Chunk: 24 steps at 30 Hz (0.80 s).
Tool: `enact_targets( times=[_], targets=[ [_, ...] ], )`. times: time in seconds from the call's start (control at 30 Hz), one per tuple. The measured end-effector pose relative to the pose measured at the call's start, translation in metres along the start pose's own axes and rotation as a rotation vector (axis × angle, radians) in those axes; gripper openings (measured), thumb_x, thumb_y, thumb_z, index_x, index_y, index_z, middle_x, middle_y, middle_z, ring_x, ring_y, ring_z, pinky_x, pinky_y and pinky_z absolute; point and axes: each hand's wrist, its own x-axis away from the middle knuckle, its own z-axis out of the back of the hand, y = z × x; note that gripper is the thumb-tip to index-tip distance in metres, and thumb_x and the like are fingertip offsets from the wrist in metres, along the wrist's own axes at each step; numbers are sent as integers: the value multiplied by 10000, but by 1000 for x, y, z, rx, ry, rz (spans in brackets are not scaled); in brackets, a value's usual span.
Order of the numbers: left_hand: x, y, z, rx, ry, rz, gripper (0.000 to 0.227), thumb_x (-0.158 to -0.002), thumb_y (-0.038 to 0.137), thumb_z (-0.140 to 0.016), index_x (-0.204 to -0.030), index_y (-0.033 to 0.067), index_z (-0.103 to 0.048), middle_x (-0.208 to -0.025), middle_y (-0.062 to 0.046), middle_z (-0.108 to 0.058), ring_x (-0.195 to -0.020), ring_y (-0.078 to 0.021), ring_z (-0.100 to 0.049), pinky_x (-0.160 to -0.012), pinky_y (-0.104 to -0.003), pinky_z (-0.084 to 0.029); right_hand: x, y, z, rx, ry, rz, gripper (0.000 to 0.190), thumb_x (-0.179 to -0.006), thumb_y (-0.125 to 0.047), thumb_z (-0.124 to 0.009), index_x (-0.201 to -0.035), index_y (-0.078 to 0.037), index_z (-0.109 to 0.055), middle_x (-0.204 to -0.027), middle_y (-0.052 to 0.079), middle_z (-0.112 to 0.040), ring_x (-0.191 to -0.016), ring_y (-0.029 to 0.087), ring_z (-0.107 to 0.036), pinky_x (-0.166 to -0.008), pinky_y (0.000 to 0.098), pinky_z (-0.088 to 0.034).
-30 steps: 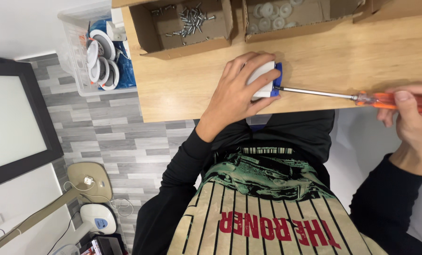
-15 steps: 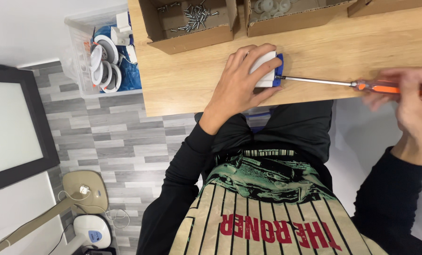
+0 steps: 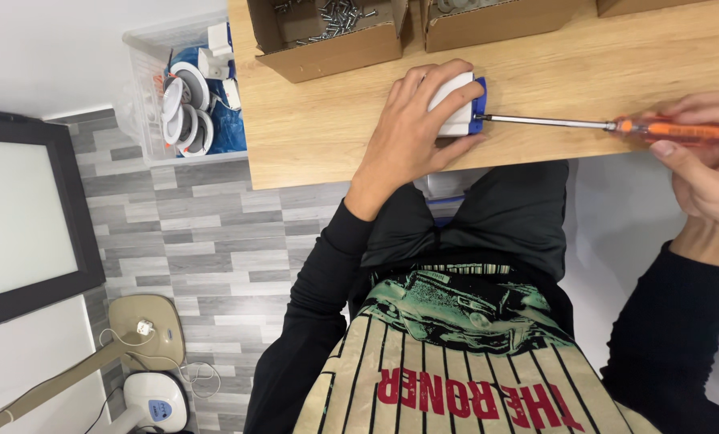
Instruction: The person assembles white and blue plastic electrical components by hand and with a screwdriver. They pick up parts from a nearby bin, align them, and tighten screws to secure the pieces together on a wooden table.
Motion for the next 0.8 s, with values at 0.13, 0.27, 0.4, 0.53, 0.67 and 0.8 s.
enact_targets(
  times=[0.13,0.27,0.4,0.53,0.67,0.8],
  targets=[
    [0,-2,-3,11,5,0,518,-1077,455,-847,-1437,185,-593,-1531,-62,-560,-1287,-321,-596,-1007,-467,-533,-1,-34,-23,196,43,-151,444,-1504,-269,-415,-1513,149,-565,-1341,350,-663,-1156,485,-746,-1070,509,-681],
    [0,2,0,2,8,7,518,-1070,459,-848,-1436,201,-589,-1522,-53,-570,-1257,-311,-597,-978,-455,-522,-4,-21,-18,81,139,-239,329,-1462,-180,-528,-1189,-11,-457,-1312,372,-695,-763,305,-639,-522,292,-433],
    [0,2,0,8,14,16,518,-1068,469,-842,-1434,199,-594,-1520,-52,-570,-1268,-310,-596,-998,-463,-526,2,2,-1,32,77,-112,144,-1316,-80,-659,-1321,33,-570,-1293,296,-669,-1030,361,-736,-793,342,-606],
    [0,2,1,18,9,21,512,-1070,454,-842,-1435,197,-594,-1529,-52,-563,-1272,-317,-594,-1019,-467,-527,-1,-5,-4,-8,-17,90,203,-1200,73,-667,-1321,-12,-528,-1470,212,-554,-1340,459,-712,-1373,717,-693],
    [-1,3,1,14,24,5,502,-1080,472,-818,-1423,183,-593,-1516,-59,-572,-1252,-308,-607,-994,-452,-517,-3,-13,-9,12,42,60,361,-1124,92,-736,-1379,-51,-525,-1520,244,-556,-1389,428,-695,-1323,533,-660],
    [0,4,0,11,26,30,507,-1063,474,-837,-1416,195,-604,-1521,-43,-569,-1237,-313,-603,-976,-471,-529,-6,-44,-31,81,42,-83,323,-1309,-203,-530,-1403,106,-540,-1407,333,-630,-1201,460,-707,-1057,504,-609]
  ],
)
